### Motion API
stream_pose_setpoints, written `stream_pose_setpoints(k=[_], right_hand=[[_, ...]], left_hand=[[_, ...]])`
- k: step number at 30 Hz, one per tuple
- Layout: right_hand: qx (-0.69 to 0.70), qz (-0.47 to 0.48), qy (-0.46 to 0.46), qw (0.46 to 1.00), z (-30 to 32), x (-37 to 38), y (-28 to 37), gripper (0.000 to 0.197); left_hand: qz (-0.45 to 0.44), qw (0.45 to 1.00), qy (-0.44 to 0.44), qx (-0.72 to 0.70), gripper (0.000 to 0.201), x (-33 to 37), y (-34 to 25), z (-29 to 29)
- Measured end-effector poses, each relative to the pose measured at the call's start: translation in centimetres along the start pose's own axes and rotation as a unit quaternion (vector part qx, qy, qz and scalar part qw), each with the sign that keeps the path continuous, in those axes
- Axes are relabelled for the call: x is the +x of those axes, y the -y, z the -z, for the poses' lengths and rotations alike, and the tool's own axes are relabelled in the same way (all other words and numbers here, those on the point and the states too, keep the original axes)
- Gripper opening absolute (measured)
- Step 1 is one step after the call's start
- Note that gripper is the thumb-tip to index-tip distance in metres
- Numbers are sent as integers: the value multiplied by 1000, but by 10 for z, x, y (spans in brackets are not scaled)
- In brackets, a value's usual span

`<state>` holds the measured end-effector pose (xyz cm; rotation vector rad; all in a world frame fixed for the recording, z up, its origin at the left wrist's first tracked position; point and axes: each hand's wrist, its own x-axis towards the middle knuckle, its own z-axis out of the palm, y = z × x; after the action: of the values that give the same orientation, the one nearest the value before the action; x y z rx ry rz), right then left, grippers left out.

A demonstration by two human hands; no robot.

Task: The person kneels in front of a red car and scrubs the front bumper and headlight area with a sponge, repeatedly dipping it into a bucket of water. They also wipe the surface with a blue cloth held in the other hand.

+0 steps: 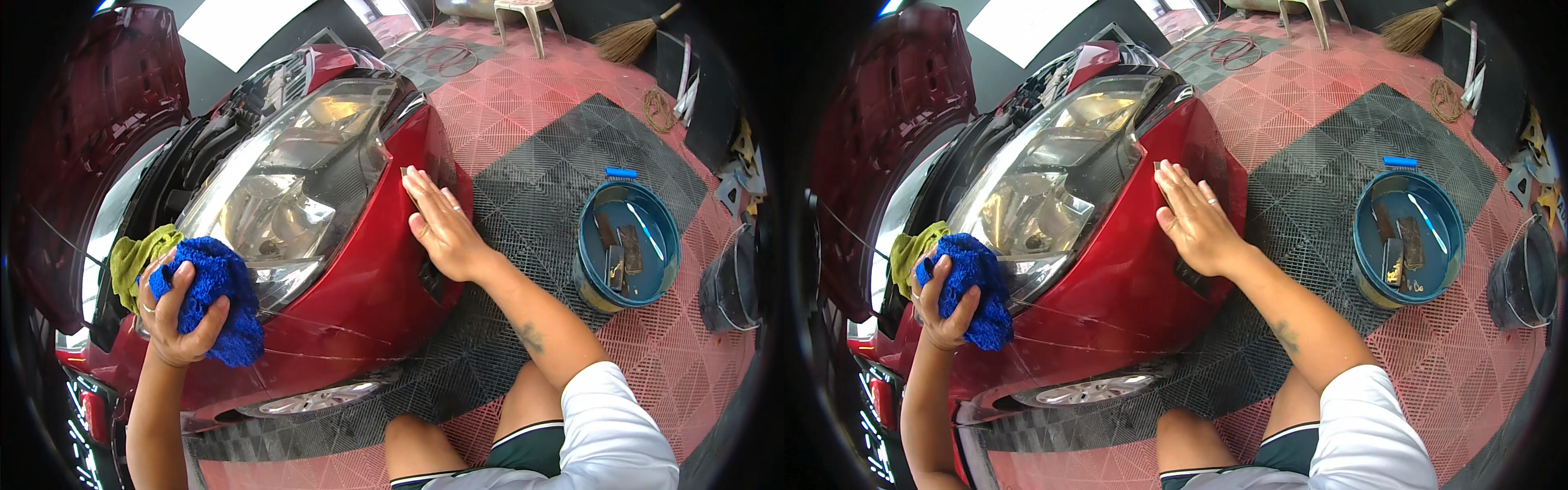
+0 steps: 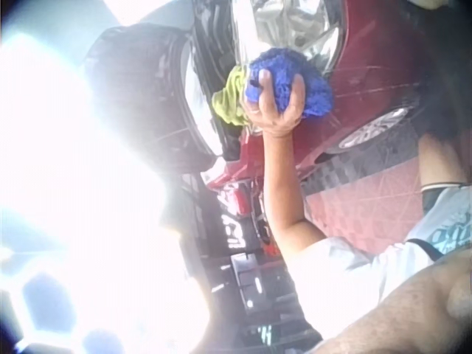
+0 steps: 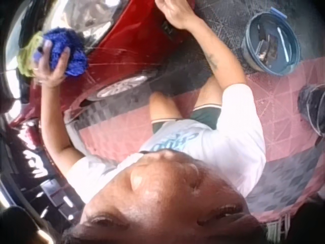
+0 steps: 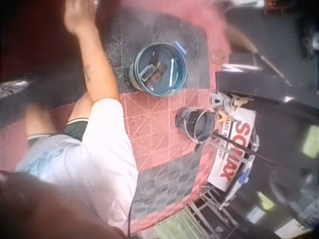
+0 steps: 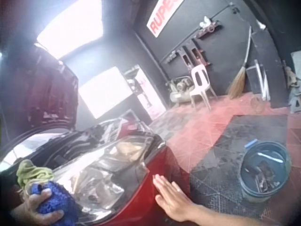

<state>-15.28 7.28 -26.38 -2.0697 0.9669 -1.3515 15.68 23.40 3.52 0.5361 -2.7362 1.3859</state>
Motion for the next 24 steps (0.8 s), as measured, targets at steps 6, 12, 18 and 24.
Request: stream_pose_setpoints(k=[6, 12, 18, 24], right_hand=[[-34, -2, 4, 999, 29, 63, -33, 66], [-36, 36, 33, 998, 26, 38, -32, 66], [-35, 19, 25, 999, 14, 32, -24, 68], [-64, -133, -49, 988, 43, 110, -96, 71]], left_hand=[[-1, 1000, -21, -11, 45, 10, 0, -19], [1, 1000, -8, -12, 46, 2, 0, -16], [7, 1000, -6, -29, 46, -5, 0, -12], [2, 999, -25, -23, 47, 4, 5, -22]])
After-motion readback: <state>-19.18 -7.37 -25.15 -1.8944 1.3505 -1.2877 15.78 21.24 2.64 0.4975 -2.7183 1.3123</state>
